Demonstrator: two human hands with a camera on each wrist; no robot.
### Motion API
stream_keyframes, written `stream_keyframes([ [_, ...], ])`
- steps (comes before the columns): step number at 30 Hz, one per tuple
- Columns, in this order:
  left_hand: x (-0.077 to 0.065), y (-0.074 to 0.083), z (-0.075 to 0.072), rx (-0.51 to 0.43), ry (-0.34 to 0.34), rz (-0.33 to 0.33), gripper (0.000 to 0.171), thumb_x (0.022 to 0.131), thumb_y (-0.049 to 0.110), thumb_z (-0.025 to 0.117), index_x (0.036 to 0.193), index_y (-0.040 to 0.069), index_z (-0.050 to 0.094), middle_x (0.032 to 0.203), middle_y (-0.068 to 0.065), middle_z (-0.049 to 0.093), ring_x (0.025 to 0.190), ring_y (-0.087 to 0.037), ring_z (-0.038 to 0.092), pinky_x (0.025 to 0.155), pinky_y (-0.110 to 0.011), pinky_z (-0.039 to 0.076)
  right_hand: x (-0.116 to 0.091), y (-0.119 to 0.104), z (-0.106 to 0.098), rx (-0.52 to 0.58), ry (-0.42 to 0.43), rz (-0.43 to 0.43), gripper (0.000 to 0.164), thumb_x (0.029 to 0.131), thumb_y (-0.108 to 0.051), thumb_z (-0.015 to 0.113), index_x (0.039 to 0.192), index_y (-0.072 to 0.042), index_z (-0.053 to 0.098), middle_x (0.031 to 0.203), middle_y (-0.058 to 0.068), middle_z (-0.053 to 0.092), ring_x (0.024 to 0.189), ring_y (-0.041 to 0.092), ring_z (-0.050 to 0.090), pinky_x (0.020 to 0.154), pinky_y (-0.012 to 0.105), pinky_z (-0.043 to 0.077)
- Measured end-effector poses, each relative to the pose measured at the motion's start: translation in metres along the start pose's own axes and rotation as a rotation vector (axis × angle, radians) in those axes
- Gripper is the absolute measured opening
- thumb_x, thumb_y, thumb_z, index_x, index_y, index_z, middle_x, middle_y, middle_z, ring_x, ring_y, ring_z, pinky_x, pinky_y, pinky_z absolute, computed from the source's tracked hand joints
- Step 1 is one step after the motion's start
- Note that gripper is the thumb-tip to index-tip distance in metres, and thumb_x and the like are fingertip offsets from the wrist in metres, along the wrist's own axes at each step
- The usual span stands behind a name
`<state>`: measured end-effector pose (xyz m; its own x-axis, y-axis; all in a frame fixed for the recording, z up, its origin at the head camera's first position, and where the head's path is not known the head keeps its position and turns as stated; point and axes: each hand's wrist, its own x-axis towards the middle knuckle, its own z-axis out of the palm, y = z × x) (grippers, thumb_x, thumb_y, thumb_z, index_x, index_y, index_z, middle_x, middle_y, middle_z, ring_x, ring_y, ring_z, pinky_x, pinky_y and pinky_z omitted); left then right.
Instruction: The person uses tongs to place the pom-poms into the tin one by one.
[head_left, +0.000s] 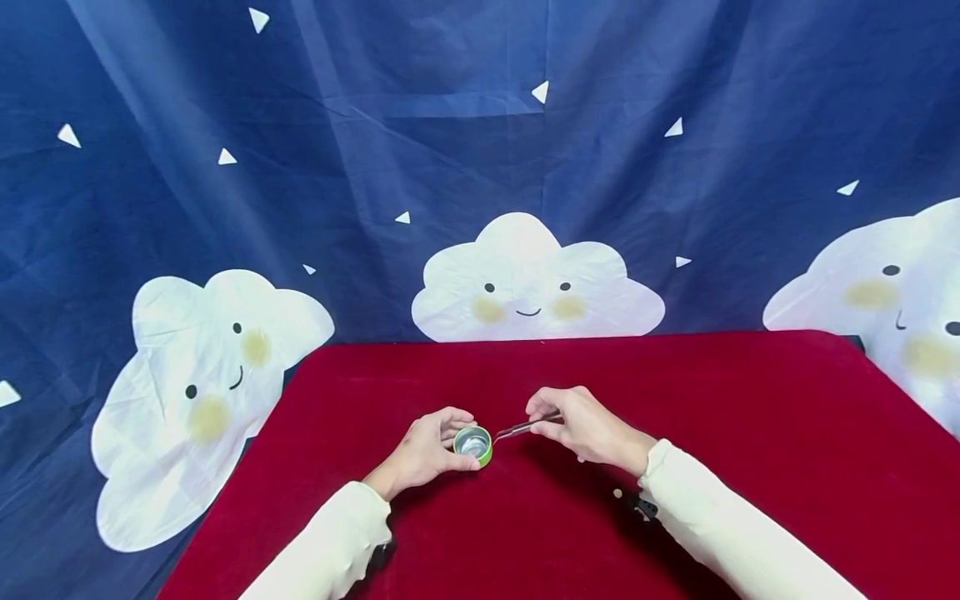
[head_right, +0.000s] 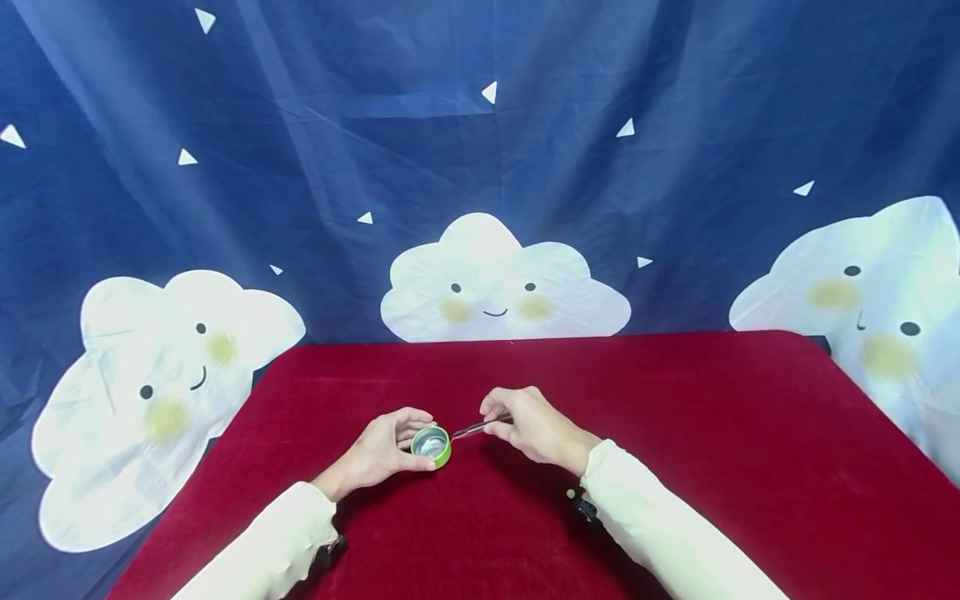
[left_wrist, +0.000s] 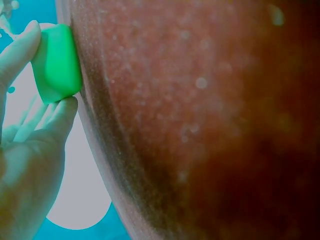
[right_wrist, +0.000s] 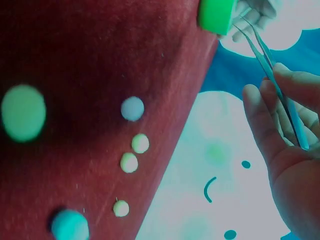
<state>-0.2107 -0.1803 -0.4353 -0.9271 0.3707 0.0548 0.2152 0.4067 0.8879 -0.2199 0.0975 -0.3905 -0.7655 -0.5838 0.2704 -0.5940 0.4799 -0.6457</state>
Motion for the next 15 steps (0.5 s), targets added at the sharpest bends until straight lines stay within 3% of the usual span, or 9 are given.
stream_keyframes([
  [3, 0.0, 0.001, 0.0, -0.005, 0.0, -0.006, 0.06, 0.071, 0.0, 0.089, 0.123, -0.005, 0.059, 0.118, -0.017, 0.067, 0.108, -0.031, 0.066, 0.096, -0.042, 0.054, -0.006, 0.004, -0.008, 0.027, 0.038, 0.004, 0.02, 0.085, -0.001, 0.077, 0.101, -0.006, 0.067, 0.091, -0.001, 0.071, 0.077, 0.01, 0.065, 0.068, 0.026, 0.058],
  [5, -0.001, 0.002, 0.0, -0.001, 0.003, -0.006, 0.06, 0.071, 0.001, 0.089, 0.123, -0.005, 0.059, 0.118, -0.017, 0.067, 0.108, -0.031, 0.066, 0.097, -0.042, 0.053, -0.01, 0.007, -0.014, 0.027, 0.067, 0.005, 0.02, 0.085, -0.001, 0.077, 0.101, -0.006, 0.066, 0.091, -0.001, 0.071, 0.078, 0.009, 0.066, 0.075, 0.027, 0.058],
  [15, 0.0, -0.001, -0.001, -0.008, -0.003, 0.002, 0.061, 0.071, 0.0, 0.089, 0.123, -0.006, 0.058, 0.119, -0.018, 0.066, 0.109, -0.031, 0.066, 0.095, -0.04, 0.054, -0.034, 0.028, -0.036, 0.009, 0.131, 0.023, 0.024, 0.084, 0.004, 0.076, 0.1, -0.009, 0.064, 0.09, -0.004, 0.07, 0.085, 0.013, 0.068, 0.08, 0.037, 0.059],
])
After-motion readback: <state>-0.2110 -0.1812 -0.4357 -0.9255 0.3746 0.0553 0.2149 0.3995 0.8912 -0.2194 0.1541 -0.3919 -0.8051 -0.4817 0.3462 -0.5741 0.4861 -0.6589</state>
